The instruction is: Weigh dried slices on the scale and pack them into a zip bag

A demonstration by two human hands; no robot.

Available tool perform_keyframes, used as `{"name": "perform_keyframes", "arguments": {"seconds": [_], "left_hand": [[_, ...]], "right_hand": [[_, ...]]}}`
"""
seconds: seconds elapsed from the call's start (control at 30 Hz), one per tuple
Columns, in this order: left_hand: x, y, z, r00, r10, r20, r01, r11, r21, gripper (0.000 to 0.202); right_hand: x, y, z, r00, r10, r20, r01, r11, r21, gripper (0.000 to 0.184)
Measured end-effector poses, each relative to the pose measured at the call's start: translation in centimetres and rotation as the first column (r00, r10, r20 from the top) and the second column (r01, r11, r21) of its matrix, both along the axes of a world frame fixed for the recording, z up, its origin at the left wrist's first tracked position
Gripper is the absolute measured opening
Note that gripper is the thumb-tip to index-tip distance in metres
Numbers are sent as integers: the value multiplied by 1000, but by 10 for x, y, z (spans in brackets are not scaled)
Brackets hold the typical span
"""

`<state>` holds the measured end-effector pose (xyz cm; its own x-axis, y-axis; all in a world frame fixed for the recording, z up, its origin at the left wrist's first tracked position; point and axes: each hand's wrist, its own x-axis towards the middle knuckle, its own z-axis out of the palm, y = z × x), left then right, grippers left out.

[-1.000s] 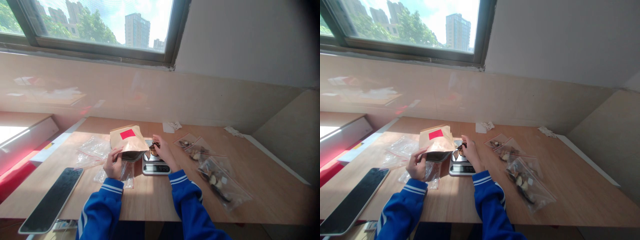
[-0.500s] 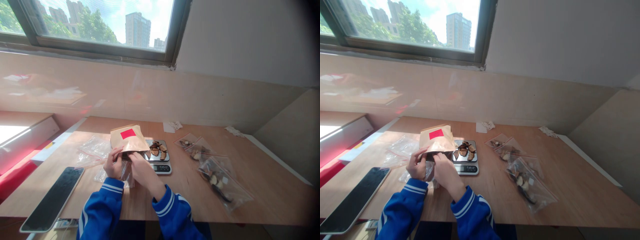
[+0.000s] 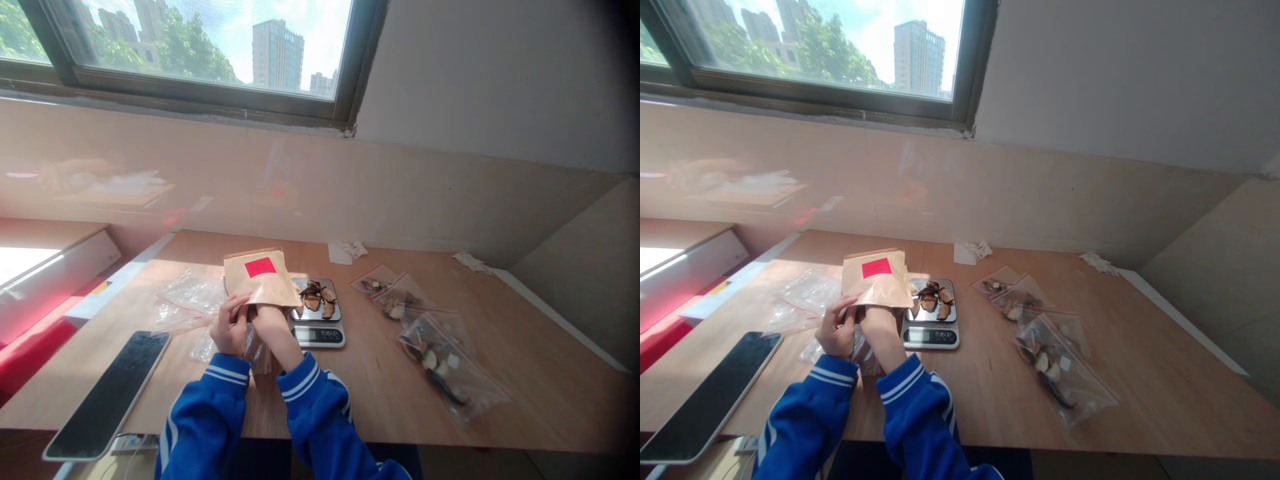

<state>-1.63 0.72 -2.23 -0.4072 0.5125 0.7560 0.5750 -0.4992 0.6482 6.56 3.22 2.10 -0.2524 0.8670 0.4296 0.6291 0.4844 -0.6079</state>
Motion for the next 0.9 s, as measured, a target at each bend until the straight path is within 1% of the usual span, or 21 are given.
{"name": "perform_keyframes", "arguments": {"seconds": [0.1, 0.13, 0.23, 0.3, 0.4, 0.43, 0.5, 0.53, 0.6, 0.67, 0.7, 0.73, 0.8, 0.9], "left_hand": [[1, -1, 2, 1000, 15, -4, -15, 1000, -6, 10], [1, -1, 2, 1000, 17, -4, -17, 1000, -4, 10], [1, -1, 3, 1000, 11, -2, -11, 1000, -4, 10], [1, 0, 3, 1000, 16, 2, -16, 1000, -1, 10], [1, 0, 4, 1000, 21, 9, -21, 1000, -6, 10], [2, 0, 4, 1000, 15, 11, -15, 1000, -4, 10], [2, 0, 5, 1000, -3, 9, 3, 1000, 3, 10], [3, -1, 6, 1000, -5, 8, 5, 1000, 9, 10], [3, -1, 6, 1000, -2, 8, 2, 1000, 8, 10], [2, 0, 5, 1000, 2, 16, -2, 1000, -2, 10], [2, 0, 4, 1000, 3, 23, -2, 1000, -5, 10], [2, 1, 3, 1000, 1, 31, -1, 1000, -7, 10], [1, 2, 2, 999, -7, 42, 7, 1000, -10, 11], [0, 2, 2, 999, -17, 48, 18, 1000, -15, 11]], "right_hand": [[11, -20, -5, 997, -53, -53, 47, 993, -110, 27], [14, -26, -5, 993, -87, -78, 77, 990, -120, 27], [18, -45, -1, 967, -176, -183, 162, 983, -92, 29], [20, -56, 4, 949, -146, -280, 130, 989, -75, 32], [28, -74, 8, 916, -11, -401, 5, 1000, -16, 33], [34, -80, 8, 903, 21, -429, -18, 1000, 11, 31], [50, -91, 5, 882, 36, -471, -9, 998, 61, 28], [60, -94, 3, 876, 18, -482, 24, 996, 80, 26], [85, -97, -4, 876, -73, -477, 138, 985, 103, 25], [110, -94, -11, 878, -178, -444, 254, 960, 117, 25], [121, -90, -14, 885, -209, -416, 284, 951, 125, 26], [131, -86, -16, 898, -222, -381, 291, 947, 136, 27], [145, -76, -19, 930, -208, -303, 266, 950, 162, 28], [152, -63, -23, 971, -158, -181, 195, 958, 210, 29]]}}
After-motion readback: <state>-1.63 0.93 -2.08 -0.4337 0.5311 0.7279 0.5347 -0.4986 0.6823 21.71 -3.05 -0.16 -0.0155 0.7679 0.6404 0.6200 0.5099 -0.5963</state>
